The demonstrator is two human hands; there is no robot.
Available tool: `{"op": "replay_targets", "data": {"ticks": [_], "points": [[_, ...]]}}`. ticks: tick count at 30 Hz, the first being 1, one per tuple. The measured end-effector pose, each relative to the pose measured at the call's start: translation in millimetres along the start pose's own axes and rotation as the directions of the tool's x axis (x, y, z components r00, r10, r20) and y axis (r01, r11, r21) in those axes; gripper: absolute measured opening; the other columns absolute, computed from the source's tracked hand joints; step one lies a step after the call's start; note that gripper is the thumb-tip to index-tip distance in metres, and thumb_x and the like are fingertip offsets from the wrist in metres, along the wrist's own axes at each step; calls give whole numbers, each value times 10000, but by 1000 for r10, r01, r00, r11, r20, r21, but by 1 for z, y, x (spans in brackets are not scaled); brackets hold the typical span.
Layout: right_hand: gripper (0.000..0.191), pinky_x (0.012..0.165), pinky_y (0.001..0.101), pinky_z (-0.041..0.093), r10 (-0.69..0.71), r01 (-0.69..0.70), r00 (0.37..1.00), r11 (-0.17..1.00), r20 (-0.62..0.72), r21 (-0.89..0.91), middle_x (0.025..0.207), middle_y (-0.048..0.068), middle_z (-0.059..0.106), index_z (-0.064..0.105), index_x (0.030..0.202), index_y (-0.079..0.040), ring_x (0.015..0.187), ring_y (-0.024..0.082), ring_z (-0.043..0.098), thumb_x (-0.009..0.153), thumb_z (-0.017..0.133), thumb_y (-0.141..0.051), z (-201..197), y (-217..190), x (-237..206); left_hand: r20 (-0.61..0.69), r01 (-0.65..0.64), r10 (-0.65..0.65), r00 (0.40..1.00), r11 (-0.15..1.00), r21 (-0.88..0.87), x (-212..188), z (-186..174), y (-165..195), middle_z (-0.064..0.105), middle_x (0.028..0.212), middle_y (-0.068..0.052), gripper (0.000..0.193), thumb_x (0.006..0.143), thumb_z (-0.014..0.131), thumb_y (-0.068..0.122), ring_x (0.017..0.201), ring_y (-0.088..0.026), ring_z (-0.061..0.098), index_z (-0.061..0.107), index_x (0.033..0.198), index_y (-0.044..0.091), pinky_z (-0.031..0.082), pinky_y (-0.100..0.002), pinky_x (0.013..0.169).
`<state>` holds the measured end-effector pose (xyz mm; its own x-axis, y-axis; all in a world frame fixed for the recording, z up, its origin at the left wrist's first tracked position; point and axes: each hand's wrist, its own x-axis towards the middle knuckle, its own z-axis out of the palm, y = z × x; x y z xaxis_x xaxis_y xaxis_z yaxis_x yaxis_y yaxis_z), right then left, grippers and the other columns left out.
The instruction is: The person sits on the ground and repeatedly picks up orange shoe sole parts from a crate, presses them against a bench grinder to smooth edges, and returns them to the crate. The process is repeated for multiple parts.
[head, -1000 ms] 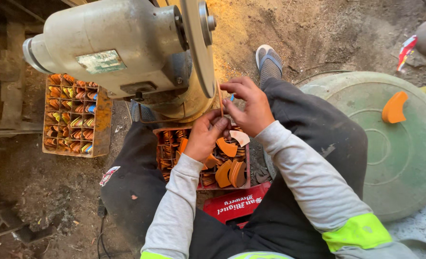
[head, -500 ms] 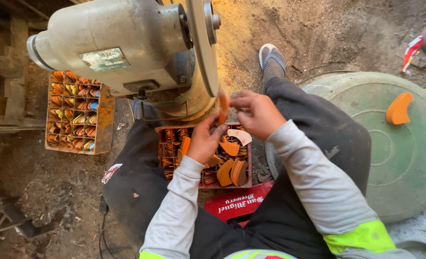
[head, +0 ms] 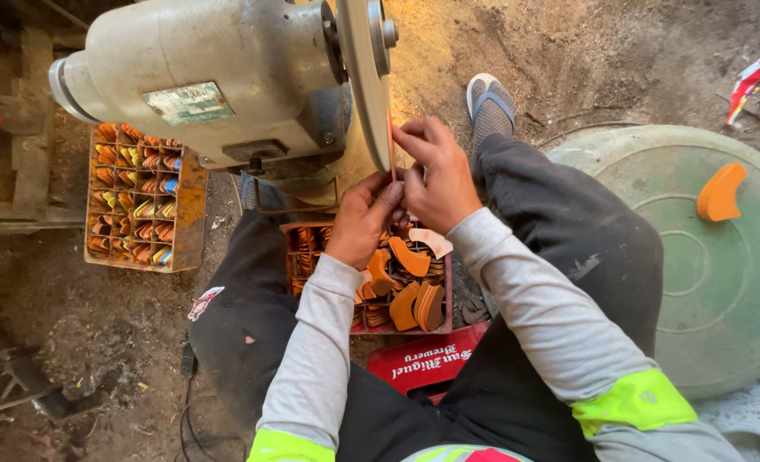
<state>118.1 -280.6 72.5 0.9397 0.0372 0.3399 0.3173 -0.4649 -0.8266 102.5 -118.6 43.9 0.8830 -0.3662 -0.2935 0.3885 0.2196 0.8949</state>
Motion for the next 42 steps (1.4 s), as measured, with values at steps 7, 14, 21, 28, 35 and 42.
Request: {"op": "replay_targets", "data": {"ticks": [7,14,21,28,35,42], "points": [[496,971,403,518,7,-8,986,1000,169,2,1173,190,648,691,1249,17,1104,377,646,770,576,76,-12,1,-30,33,14,-18,999,994,113,-28,-12,-28,636,872,2,291,1033,633,145,721,-80,565,631,1261,-35,512,-245,653],[511,900,338,565,261,-382,847,905,464,188,1184,154,655,650,1289,-23,1078,267,696,804,502,48,-38,17,-30,-111,7,55,992,871,492,-27,-11,-51,647,855,-6,354,960,689,98,676,-82,549,610,1287,-11,477,-244,598],[511,1029,394,501,2,-5,994,1000,114,24,1282,201,618,633,1344,19,1207,358,618,840,557,59,-17,-3,-7,26,10,-12,1000,997,73,-4,-7,-12,606,810,3,329,1025,631,161,690,-98,573,626,1299,-21,521,-256,641],[531,1018,426,490,-30,20,973,999,229,47,1269,222,587,631,1304,33,1203,397,589,782,541,48,-21,1,-28,0,-44,45,999,971,234,-26,-5,-27,612,822,1,304,1010,664,172,707,-105,571,646,1249,-16,498,-262,642],[293,861,453,531,217,-157,869,973,445,-167,1027,228,668,662,1107,23,983,417,660,861,725,-124,-20,19,-49,-42,-120,234,971,636,762,-52,27,-60,726,879,-133,288,914,756,168,797,-275,733,660,1151,36,559,-374,707],[395,682,347,591,284,-280,811,956,511,-88,816,141,776,693,1207,-25,718,232,775,819,733,-90,-57,15,-20,233,-342,720,653,6,940,-50,23,-9,617,1227,-310,830,692,832,350,1082,-429,626,502,1330,-65,520,-435,900]]}}
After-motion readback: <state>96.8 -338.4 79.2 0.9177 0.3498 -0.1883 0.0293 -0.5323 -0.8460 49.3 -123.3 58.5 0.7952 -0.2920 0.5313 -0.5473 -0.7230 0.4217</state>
